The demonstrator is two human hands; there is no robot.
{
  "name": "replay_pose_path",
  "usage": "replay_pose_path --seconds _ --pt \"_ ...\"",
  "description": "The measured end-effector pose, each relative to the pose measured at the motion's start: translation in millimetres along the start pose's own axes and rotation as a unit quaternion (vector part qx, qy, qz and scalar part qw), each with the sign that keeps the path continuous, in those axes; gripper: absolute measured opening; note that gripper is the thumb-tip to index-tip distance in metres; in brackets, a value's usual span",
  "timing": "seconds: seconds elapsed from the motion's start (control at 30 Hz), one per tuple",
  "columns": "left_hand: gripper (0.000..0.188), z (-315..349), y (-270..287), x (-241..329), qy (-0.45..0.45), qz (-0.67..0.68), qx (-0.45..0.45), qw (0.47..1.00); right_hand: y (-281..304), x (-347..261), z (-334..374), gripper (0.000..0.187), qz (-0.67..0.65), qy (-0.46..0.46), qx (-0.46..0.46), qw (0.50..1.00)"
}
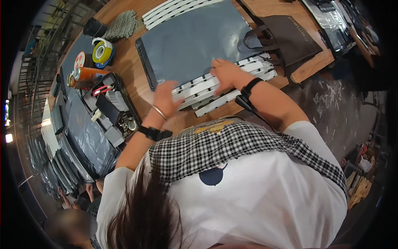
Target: Folding checkered foam mats and placing them into grey plastic shipping bags.
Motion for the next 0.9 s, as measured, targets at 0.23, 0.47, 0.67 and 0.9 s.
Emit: replay_pose_path --seconds 0.23,0.47,0.67,0.9 --pt "0.091 -16.7 -27.6 9.1 0.016 -0.159 -0.095 0.983 15.7 -5.8 -24.0 0.073 -0.024 -0.026 0.050 0.998" --pt "0.092 -61.9 -7.4 0.6 0.076 -0.094 -0.255 0.959 -2.2 -8.1 -18.0 0.055 0.097 -0.054 0.103 0.988" --pt "0.089 -65.7 -14.4 1.1 0.108 -0.175 -0.110 0.973 29.9 -1.7 -39.6 0.061 0.025 -0.039 0.025 0.999" --pt "0.086 -14.2 -17.0 8.1 0.053 -0.117 -0.177 0.976 -10.5 -54.1 15.0 0.074 0.007 0.030 0.076 0.997"
Point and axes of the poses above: each hand's wrist, its own z-axis away from the middle knuckle, its own y-axis out of the back of the hand, x = y × z, the point moved 4 cm from there along -z, towards the middle knuckle, and after that the axes turned 7 degrees about -x, right-handed, at the moved point
